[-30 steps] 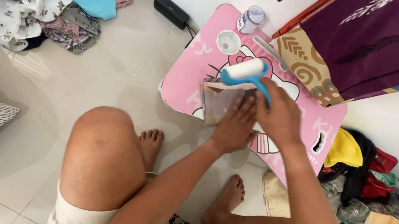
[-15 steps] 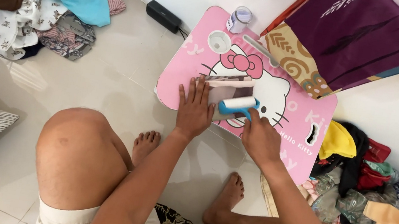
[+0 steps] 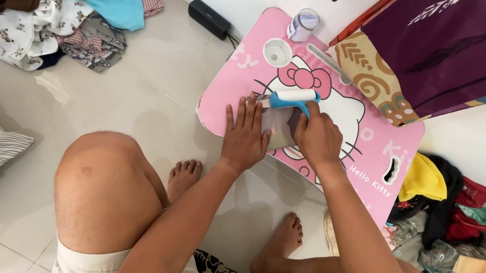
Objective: Folding a scarf and using a lint roller to remove lint and debris.
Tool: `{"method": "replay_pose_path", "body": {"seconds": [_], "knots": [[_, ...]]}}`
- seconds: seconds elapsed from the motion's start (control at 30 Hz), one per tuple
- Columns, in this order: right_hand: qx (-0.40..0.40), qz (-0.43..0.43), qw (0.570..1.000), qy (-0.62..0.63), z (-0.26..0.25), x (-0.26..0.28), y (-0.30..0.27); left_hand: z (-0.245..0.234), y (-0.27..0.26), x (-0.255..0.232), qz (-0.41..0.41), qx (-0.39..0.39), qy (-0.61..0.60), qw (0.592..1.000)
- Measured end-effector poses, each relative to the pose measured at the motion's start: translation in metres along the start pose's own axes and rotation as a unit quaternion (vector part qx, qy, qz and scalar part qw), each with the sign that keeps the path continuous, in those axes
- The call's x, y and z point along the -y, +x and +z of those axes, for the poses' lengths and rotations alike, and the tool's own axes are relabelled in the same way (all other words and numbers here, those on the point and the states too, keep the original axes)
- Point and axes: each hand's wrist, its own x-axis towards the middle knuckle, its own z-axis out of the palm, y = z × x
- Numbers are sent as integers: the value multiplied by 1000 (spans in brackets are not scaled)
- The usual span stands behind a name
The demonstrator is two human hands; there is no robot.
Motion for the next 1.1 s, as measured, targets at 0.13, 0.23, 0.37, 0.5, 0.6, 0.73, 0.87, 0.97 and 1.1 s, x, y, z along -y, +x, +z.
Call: {"method": "replay_pose_path", "body": {"seconds": [0.13,0.23,0.37,0.5,0.6,0.73,0.87,0.97,1.1], "knots": [[-24,-13,999,41,0,1,3,-1,0,-1,-1,-7,3,1000],[-46,-20,996,70,-16,0,-5,4,2,1,0,-17,1,1000],[-91,-13,994,56,-45,-6,-39,6,0,-4,-3,-36,-1,999],[-62,23,997,42,-44,-23,-65,9,-2,-9,-15,-42,-15,999],[-4,41,999,21,-19,-30,-71,9,-2,-10,-19,-39,-20,999],[-3,43,999,-14,-5,-21,-56,10,-1,-10,-21,-41,-19,999],[-1,57,998,-4,-11,-19,-29,11,0,-9,-15,-51,-10,999],[-13,44,999,6,-6,-23,-9,9,0,-9,-16,-26,-8,1000],[-24,19,1000,3,-10,-46,6,9,1,-5,-7,-10,-13,1000]]}}
